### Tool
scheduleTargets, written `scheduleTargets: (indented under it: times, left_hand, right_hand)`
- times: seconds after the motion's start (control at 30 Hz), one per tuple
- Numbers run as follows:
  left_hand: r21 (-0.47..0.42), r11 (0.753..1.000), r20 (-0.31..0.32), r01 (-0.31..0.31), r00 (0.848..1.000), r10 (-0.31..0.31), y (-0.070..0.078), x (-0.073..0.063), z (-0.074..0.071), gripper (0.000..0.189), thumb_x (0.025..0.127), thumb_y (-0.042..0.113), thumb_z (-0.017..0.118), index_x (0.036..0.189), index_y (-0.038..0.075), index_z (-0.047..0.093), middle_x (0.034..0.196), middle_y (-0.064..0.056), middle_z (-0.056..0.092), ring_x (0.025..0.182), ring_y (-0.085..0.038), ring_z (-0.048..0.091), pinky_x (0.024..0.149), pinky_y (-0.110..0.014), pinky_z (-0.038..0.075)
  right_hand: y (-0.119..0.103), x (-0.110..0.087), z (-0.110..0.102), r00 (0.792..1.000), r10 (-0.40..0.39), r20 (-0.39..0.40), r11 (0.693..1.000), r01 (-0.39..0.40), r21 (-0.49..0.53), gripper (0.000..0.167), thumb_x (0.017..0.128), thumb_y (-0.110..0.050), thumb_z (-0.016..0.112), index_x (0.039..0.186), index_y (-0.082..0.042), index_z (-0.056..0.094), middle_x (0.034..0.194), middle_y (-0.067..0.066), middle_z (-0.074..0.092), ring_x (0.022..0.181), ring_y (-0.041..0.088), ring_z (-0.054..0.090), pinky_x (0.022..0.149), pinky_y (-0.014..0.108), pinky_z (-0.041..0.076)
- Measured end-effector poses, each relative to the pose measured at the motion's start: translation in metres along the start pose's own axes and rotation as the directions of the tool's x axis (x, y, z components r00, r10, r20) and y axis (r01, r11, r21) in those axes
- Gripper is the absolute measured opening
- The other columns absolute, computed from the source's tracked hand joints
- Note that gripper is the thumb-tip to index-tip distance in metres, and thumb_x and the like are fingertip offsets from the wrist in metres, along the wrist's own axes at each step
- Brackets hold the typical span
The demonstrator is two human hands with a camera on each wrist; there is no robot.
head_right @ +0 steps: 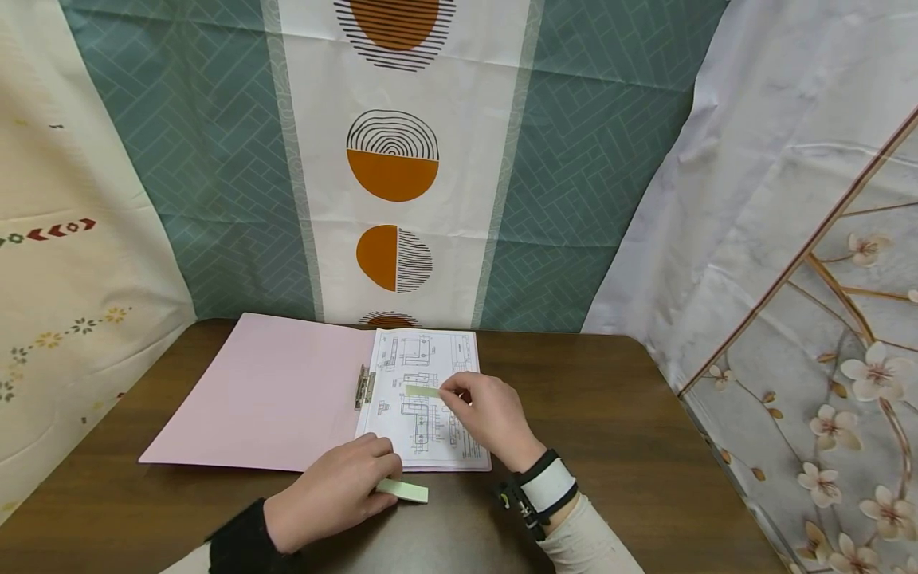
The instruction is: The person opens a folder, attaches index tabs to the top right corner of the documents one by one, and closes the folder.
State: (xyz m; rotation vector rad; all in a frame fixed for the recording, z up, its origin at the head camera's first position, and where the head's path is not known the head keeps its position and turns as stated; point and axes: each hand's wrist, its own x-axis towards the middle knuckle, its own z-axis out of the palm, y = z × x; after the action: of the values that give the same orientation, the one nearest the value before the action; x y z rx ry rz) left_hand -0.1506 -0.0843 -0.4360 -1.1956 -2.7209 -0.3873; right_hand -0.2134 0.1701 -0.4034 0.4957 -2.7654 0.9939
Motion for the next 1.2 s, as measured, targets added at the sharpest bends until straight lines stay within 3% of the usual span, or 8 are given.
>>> scheduleTargets:
  times: [0.23, 0.5, 0.6, 0.73, 0.9, 1.03, 1.2]
  left_hand:
    - [0.031, 1.0, 0.021, 0.0, 1.0, 0.0, 0.001, -0.002, 0.004, 0.025, 0.086, 0.024, 0.096, 0.09, 0.019, 0.072, 0.082, 0.013, 0.055, 0.076, -0.007, 0.049, 0.066, -0.023, 0.044]
    - [0.003, 1.0, 0.063, 0.018, 0.998, -0.018, 0.0, 0.0, 0.004, 0.025, 0.086, 0.026, 0.097, 0.092, 0.02, 0.074, 0.083, 0.014, 0.057, 0.076, -0.006, 0.05, 0.065, -0.024, 0.044]
    - [0.008, 1.0, 0.022, 0.021, 1.0, -0.021, -0.002, 0.003, 0.002, 0.022, 0.088, 0.027, 0.095, 0.093, 0.019, 0.075, 0.083, 0.013, 0.057, 0.076, -0.007, 0.051, 0.066, -0.025, 0.045]
    - [0.079, 0.996, -0.096, 0.033, 0.995, -0.025, -0.009, 0.011, 0.001, 0.021, 0.091, 0.026, 0.092, 0.098, 0.014, 0.077, 0.092, 0.006, 0.067, 0.083, -0.015, 0.061, 0.072, -0.031, 0.052]
    - [0.177, 0.976, -0.173, 0.127, 0.98, -0.096, -0.027, 0.026, 0.005, 0.029, 0.092, 0.021, 0.091, 0.112, 0.003, 0.079, 0.111, -0.009, 0.075, 0.105, -0.028, 0.071, 0.095, -0.044, 0.058]
    - [0.2, 0.956, -0.166, 0.217, 0.969, -0.185, -0.04, 0.034, 0.009, 0.038, 0.095, 0.022, 0.088, 0.121, -0.003, 0.076, 0.122, -0.018, 0.075, 0.119, -0.036, 0.07, 0.106, -0.051, 0.055]
    - [0.198, 0.938, -0.117, 0.283, 0.957, -0.264, -0.047, 0.039, 0.012, 0.047, 0.099, 0.024, 0.084, 0.13, -0.009, 0.072, 0.135, -0.025, 0.071, 0.133, -0.042, 0.065, 0.114, -0.055, 0.05]
  right_hand:
    - [0.0, -0.001, 0.0, 1.0, 0.005, -0.007, 1.0, -0.005, 0.0, 0.01, 0.102, -0.015, 0.081, 0.11, -0.02, 0.085, 0.092, -0.011, 0.073, 0.077, 0.011, 0.06, 0.065, 0.032, 0.051]
    - [0.002, 0.0, 0.0, 0.999, -0.007, -0.037, 1.0, 0.006, -0.019, 0.007, 0.104, -0.015, 0.078, 0.107, -0.02, 0.082, 0.09, -0.01, 0.071, 0.074, 0.012, 0.058, 0.061, 0.031, 0.049]
    - [0.002, 0.001, 0.0, 0.999, -0.003, -0.044, 0.999, 0.002, -0.033, 0.006, 0.104, -0.015, 0.076, 0.105, -0.02, 0.08, 0.09, -0.009, 0.07, 0.073, 0.012, 0.058, 0.061, 0.032, 0.048]
    - [0.003, 0.001, 0.0, 0.999, 0.003, -0.048, 0.999, -0.005, -0.051, 0.005, 0.105, -0.016, 0.075, 0.104, -0.02, 0.078, 0.09, -0.008, 0.07, 0.073, 0.012, 0.058, 0.064, 0.033, 0.049]
    - [0.006, 0.001, 0.003, 0.999, -0.003, -0.051, 0.998, 0.0, -0.058, 0.004, 0.105, -0.017, 0.074, 0.103, -0.019, 0.078, 0.087, -0.008, 0.069, 0.072, 0.013, 0.056, 0.061, 0.033, 0.048]
    - [0.007, 0.001, 0.004, 0.999, 0.0, -0.054, 0.998, -0.003, -0.058, 0.004, 0.105, -0.017, 0.075, 0.103, -0.02, 0.078, 0.087, -0.008, 0.069, 0.072, 0.013, 0.056, 0.062, 0.033, 0.048]
    - [0.009, 0.003, 0.005, 0.999, 0.004, -0.048, 0.998, -0.007, -0.066, 0.004, 0.106, -0.02, 0.075, 0.104, -0.018, 0.078, 0.086, -0.008, 0.068, 0.072, 0.013, 0.056, 0.064, 0.033, 0.049]
